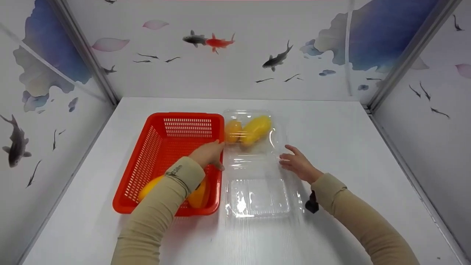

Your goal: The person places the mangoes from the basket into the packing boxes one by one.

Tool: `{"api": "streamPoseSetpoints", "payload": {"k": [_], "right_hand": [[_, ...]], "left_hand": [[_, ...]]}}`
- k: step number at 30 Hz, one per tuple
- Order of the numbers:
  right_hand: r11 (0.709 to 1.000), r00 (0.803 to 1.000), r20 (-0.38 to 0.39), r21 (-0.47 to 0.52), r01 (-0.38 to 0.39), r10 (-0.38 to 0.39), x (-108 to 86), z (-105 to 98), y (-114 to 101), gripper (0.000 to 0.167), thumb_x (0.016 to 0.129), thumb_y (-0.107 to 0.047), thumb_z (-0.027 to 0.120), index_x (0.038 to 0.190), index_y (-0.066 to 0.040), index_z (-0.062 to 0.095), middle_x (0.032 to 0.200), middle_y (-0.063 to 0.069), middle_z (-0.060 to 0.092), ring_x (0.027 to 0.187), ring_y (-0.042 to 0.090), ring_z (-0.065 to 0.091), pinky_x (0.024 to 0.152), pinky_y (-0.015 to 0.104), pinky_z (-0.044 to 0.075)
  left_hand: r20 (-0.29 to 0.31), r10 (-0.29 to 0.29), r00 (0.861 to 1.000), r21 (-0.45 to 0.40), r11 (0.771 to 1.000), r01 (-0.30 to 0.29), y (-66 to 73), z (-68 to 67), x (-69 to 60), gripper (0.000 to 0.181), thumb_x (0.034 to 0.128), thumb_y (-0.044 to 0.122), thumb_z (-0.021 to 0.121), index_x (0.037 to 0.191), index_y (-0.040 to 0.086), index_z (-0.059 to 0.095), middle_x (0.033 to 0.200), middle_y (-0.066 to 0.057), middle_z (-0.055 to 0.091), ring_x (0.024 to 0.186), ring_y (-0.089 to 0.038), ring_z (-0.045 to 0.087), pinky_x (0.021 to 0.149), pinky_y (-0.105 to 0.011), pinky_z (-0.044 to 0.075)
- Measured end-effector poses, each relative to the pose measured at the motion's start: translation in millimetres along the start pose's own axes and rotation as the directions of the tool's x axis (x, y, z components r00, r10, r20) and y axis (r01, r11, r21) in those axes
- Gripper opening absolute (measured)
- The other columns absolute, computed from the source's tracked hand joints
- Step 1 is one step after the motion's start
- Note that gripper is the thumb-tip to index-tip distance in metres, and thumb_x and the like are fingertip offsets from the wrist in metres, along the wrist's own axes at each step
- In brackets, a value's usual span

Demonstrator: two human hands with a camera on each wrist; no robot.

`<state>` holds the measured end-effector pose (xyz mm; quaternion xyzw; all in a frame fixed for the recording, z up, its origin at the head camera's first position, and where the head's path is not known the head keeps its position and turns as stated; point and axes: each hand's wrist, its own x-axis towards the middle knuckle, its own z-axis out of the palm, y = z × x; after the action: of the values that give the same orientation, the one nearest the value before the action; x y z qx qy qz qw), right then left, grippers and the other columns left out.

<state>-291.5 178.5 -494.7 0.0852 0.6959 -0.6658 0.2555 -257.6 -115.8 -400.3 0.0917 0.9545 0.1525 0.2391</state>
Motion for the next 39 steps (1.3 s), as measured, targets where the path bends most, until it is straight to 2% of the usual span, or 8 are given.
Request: {"api": "streamPoseSetpoints", "payload": {"k": [9, 14, 18, 20, 24, 27, 32, 39], "right_hand": [[0.983, 0.998, 0.064, -0.183, 0.021, -0.009, -22.2, -20.1, 7.6, 0.065, 0.096, -0.020, 0.044, 0.145, -0.002, 0.006, 0.140, 0.026, 0.030, 0.125, 0.036, 0.039, 0.103, 0.039, 0.036], [0.888, 0.996, 0.084, -0.459, 0.036, 0.003, -40.1, -38.9, 9.5, 0.063, 0.094, -0.033, 0.047, 0.140, 0.003, 0.023, 0.123, 0.026, 0.046, 0.096, 0.028, 0.055, 0.080, 0.031, 0.048], [0.843, 0.992, 0.117, -0.538, 0.019, 0.052, -54.4, -45.4, 13.3, 0.063, 0.090, -0.038, 0.053, 0.135, 0.001, 0.034, 0.103, 0.019, 0.055, 0.068, 0.016, 0.052, 0.063, 0.026, 0.048], [0.839, 0.988, 0.135, -0.543, 0.009, 0.077, -60.8, -45.2, 16.9, 0.060, 0.089, -0.036, 0.056, 0.133, 0.000, 0.037, 0.095, 0.017, 0.057, 0.060, 0.013, 0.051, 0.057, 0.025, 0.049], [0.839, 0.982, 0.166, -0.544, 0.017, 0.088, -71.3, -43.4, 26.3, 0.054, 0.090, -0.028, 0.056, 0.132, 0.001, 0.038, 0.085, 0.013, 0.058, 0.052, 0.011, 0.050, 0.052, 0.025, 0.050], [0.855, 0.980, 0.191, -0.517, 0.046, 0.062, -74.4, -38.8, 32.9, 0.051, 0.090, -0.024, 0.055, 0.131, 0.002, 0.039, 0.081, 0.012, 0.058, 0.048, 0.010, 0.049, 0.049, 0.024, 0.049], [0.870, 0.976, 0.216, -0.481, 0.105, 0.001, -74.5, -29.1, 39.6, 0.048, 0.091, -0.020, 0.054, 0.129, 0.005, 0.039, 0.077, 0.012, 0.058, 0.045, 0.009, 0.050, 0.047, 0.025, 0.050], [0.873, 0.983, 0.181, -0.475, 0.114, -0.029, -66.6, -18.6, 38.0, 0.046, 0.092, -0.016, 0.051, 0.130, 0.007, 0.038, 0.077, 0.012, 0.058, 0.045, 0.009, 0.051, 0.047, 0.026, 0.050]], "left_hand": [[-0.003, 0.014, 1.000, -0.011, 1.000, -0.014, -2.2, 0.9, 1.7, 0.085, 0.0750, 0.021, 0.075, 0.144, 0.011, 0.027, 0.149, -0.015, 0.023, 0.138, -0.029, 0.020, 0.111, -0.043, 0.017], [0.000, 0.028, 1.000, -0.016, 0.999, -0.028, -3.0, 0.3, 1.7, 0.086, 0.0749, 0.023, 0.075, 0.145, 0.011, 0.026, 0.149, -0.014, 0.025, 0.137, -0.029, 0.022, 0.110, -0.044, 0.020], [-0.029, -0.002, 1.000, -0.040, 0.999, 0.001, -7.0, -5.1, -0.3, 0.086, 0.0762, 0.024, 0.074, 0.145, 0.015, 0.024, 0.153, -0.011, 0.013, 0.137, -0.036, 0.015, 0.108, -0.053, 0.019], [-0.071, -0.011, 0.997, -0.032, 0.999, 0.009, -10.9, -9.3, -1.9, 0.083, 0.0769, 0.023, 0.073, 0.145, 0.013, 0.026, 0.152, -0.013, 0.014, 0.135, -0.040, 0.018, 0.106, -0.056, 0.021], [-0.124, -0.020, 0.992, -0.014, 1.000, 0.019, -22.0, -15.8, -6.5, 0.060, 0.0783, 0.016, 0.072, 0.132, 0.006, 0.045, 0.135, -0.016, 0.044, 0.121, -0.035, 0.042, 0.100, -0.052, 0.035], [-0.079, -0.039, 0.996, 0.021, 0.999, 0.041, -32.8, -15.2, -14.4, 0.045, 0.0804, 0.011, 0.068, 0.122, 0.002, 0.053, 0.120, -0.016, 0.056, 0.110, -0.032, 0.052, 0.093, -0.046, 0.043], [0.011, -0.079, 0.997, 0.086, 0.993, 0.077, -44.3, -9.5, -27.5, 0.037, 0.0840, 0.010, 0.064, 0.117, -0.003, 0.054, 0.118, -0.019, 0.056, 0.107, -0.034, 0.053, 0.088, -0.044, 0.046], [0.024, -0.113, 0.993, 0.053, 0.992, 0.111, -45.0, 6.0, -38.2, 0.023, 0.0839, 0.012, 0.063, 0.102, -0.002, 0.061, 0.095, -0.014, 0.062, 0.081, -0.023, 0.054, 0.081, -0.039, 0.049]]}}
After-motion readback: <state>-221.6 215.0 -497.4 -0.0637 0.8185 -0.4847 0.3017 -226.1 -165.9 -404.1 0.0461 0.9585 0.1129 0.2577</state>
